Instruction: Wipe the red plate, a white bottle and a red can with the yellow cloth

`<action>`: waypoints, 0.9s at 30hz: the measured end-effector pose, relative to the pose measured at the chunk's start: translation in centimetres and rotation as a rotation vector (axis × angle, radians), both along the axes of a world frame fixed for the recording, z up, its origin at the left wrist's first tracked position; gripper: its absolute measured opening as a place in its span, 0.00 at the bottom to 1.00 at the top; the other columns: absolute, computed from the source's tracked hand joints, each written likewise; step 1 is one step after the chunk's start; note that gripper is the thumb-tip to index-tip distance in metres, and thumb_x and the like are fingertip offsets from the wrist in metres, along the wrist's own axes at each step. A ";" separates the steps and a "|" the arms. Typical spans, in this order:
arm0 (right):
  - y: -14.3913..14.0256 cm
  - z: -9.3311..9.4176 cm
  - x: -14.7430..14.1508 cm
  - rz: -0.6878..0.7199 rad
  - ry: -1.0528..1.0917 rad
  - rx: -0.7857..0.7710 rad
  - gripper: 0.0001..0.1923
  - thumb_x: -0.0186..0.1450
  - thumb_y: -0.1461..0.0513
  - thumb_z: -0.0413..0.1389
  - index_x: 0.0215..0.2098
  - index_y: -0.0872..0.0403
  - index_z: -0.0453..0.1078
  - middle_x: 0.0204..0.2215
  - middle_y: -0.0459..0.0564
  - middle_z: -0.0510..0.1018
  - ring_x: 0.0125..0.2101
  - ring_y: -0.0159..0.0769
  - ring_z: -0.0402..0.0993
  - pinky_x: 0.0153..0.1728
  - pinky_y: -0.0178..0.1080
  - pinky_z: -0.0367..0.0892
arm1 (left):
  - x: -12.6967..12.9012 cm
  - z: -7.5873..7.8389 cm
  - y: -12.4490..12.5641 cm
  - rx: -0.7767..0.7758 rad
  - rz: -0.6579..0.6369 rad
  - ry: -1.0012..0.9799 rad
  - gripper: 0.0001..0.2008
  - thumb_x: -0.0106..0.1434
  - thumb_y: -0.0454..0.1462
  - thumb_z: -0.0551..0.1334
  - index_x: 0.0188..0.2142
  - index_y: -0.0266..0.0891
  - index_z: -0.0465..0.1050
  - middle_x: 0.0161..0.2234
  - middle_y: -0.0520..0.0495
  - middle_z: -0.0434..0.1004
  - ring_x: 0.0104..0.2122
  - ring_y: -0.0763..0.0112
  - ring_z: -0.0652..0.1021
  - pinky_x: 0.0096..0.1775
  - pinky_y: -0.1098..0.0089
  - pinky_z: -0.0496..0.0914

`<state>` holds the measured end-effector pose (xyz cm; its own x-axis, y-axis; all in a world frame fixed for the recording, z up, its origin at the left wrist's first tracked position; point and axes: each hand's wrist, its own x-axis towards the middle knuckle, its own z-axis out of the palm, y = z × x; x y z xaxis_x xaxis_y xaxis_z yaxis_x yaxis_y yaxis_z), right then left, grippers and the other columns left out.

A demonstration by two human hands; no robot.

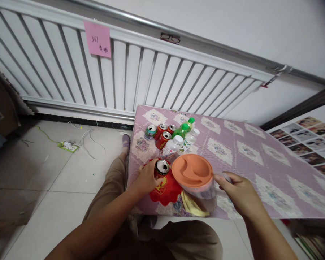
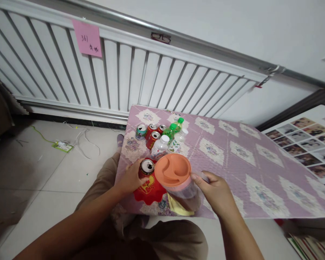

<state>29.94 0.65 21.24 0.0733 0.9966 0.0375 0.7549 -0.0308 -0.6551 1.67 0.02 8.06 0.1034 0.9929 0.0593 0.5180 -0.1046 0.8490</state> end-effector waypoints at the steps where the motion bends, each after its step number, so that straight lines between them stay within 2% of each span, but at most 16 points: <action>1: 0.0 -0.1 0.1 0.003 -0.003 0.001 0.23 0.56 0.43 0.60 0.18 0.52 0.67 0.18 0.43 0.65 0.22 0.32 0.61 0.22 0.35 0.59 | 0.0 0.0 0.0 0.001 0.000 0.001 0.37 0.57 0.33 0.70 0.63 0.42 0.58 0.64 0.36 0.68 0.64 0.49 0.68 0.64 0.43 0.55; 12: 0.0 -0.2 0.1 0.000 0.016 -0.010 0.25 0.56 0.42 0.60 0.17 0.52 0.65 0.17 0.41 0.60 0.21 0.30 0.57 0.22 0.34 0.56 | 0.0 -0.1 0.0 0.014 0.001 0.013 0.37 0.56 0.33 0.70 0.63 0.42 0.58 0.63 0.37 0.69 0.64 0.49 0.69 0.64 0.44 0.56; 17: -0.1 -0.2 -0.1 0.003 0.021 0.002 0.24 0.56 0.43 0.60 0.18 0.52 0.66 0.17 0.42 0.61 0.21 0.31 0.57 0.21 0.35 0.56 | 0.0 -0.3 0.0 0.029 0.002 0.014 0.37 0.57 0.34 0.70 0.63 0.42 0.58 0.63 0.37 0.69 0.63 0.50 0.69 0.64 0.45 0.57; 27: -0.1 0.1 -0.4 -0.005 -0.009 0.000 0.25 0.56 0.42 0.59 0.17 0.51 0.62 0.17 0.41 0.59 0.20 0.31 0.57 0.21 0.35 0.56 | 0.0 -0.1 0.0 0.017 -0.001 0.000 0.37 0.56 0.34 0.69 0.63 0.43 0.58 0.62 0.38 0.69 0.63 0.50 0.69 0.64 0.45 0.57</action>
<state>29.56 0.52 21.34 0.0780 0.9962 0.0381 0.7605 -0.0347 -0.6484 1.68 0.04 7.98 0.1046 0.9916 0.0756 0.5179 -0.1192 0.8471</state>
